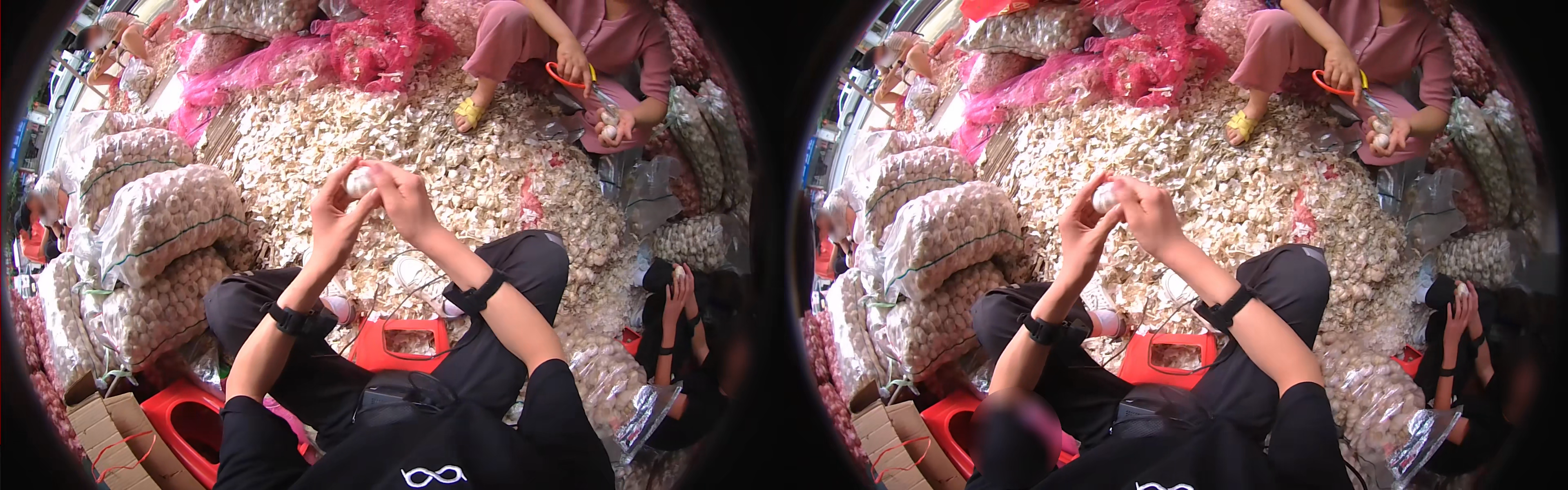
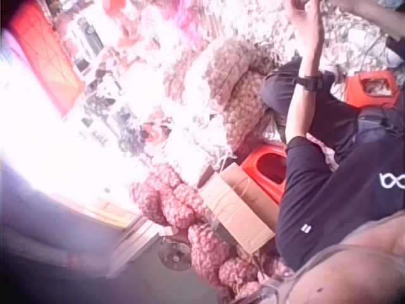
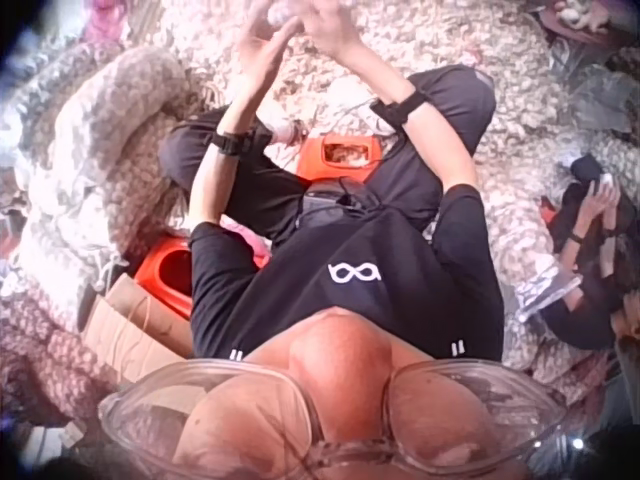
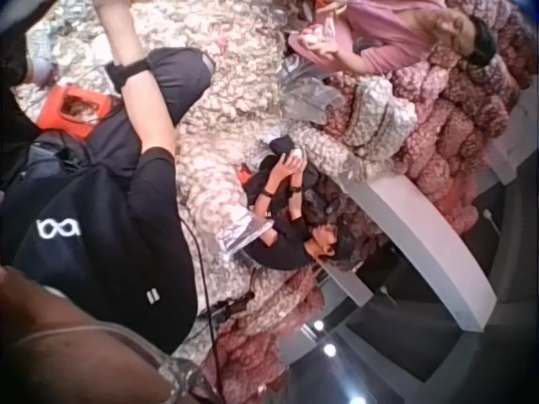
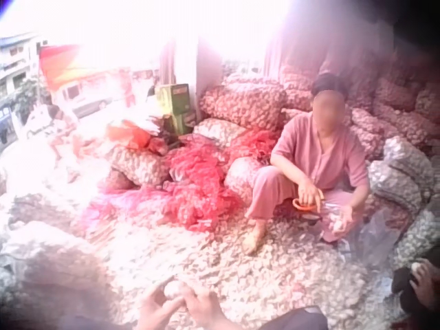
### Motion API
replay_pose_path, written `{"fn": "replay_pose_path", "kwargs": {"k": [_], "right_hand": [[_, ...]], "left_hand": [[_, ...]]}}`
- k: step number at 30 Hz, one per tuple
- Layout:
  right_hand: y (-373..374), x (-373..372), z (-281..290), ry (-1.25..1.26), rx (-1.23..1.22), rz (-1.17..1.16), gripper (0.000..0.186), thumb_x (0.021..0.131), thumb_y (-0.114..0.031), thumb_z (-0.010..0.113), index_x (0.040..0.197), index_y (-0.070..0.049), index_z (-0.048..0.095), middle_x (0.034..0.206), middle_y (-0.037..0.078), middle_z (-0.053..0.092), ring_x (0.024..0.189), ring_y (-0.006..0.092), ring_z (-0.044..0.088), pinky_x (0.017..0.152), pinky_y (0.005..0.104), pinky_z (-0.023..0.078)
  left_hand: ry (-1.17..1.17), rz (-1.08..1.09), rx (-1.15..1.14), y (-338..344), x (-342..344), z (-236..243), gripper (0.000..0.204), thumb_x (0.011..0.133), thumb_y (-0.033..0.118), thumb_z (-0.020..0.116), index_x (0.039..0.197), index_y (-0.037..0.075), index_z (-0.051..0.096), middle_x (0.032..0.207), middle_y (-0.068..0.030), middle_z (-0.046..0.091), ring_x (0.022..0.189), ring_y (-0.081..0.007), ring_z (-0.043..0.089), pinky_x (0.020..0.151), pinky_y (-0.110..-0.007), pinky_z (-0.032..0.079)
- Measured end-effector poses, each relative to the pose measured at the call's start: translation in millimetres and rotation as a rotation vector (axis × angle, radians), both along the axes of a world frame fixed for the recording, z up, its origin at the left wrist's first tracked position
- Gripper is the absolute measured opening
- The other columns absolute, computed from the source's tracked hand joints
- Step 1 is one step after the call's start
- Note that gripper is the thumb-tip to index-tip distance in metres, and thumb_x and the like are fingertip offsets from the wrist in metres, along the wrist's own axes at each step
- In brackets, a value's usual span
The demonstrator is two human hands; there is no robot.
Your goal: Peeling individual garlic cloves from whole bulbs in a commercial or processing environment.
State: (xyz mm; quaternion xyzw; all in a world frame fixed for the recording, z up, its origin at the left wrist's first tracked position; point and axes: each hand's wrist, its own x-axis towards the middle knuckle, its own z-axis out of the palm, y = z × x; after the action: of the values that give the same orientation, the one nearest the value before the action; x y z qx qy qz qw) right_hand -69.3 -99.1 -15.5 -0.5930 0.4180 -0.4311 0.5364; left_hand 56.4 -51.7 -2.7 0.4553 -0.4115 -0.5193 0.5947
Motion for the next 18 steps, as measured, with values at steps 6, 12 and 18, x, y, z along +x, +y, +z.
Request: {"fn": "replay_pose_path", "kwargs": {"k": [6,12,18], "right_hand": [[-15,-15,10,0.365,-0.363,0.082,0.026,0.083,-0.017,0.067,0.106,-0.006,0.071,0.078,0.011,0.065,0.065,0.0218,0.064,0.059,0.0307,0.049],[-12,-21,13,0.534,-0.61,0.134,0.01,0.08,-0.009,0.064,0.087,-0.003,0.069,0.079,0.012,0.065,0.07,0.0297,0.065,0.064,0.0387,0.054],[-9,-24,9,0.649,-0.675,0.187,0.013,0.081,-0.011,0.062,0.077,0.0,0.058,0.078,0.015,0.062,0.075,0.0323,0.065,0.066,0.0413,0.053]], "left_hand": [[-0.538,0.138,-0.093,-4,12,-11,0.047,0.075,0.001,0.073,0.119,-0.003,0.057,0.102,-0.0134,0.067,0.093,-0.015,0.065,0.078,-0.028,0.053],[-1.011,0.125,-0.233,-3,13,-7,0.048,0.068,0.004,0.076,0.115,0.001,0.063,0.102,-0.0168,0.069,0.089,-0.0253,0.069,0.077,-0.032,0.055],[-1.015,0.115,-0.25,-2,12,-11,0.046,0.068,0.005,0.075,0.112,0.002,0.063,0.101,-0.0164,0.069,0.09,-0.0273,0.068,0.079,-0.034,0.054]]}}
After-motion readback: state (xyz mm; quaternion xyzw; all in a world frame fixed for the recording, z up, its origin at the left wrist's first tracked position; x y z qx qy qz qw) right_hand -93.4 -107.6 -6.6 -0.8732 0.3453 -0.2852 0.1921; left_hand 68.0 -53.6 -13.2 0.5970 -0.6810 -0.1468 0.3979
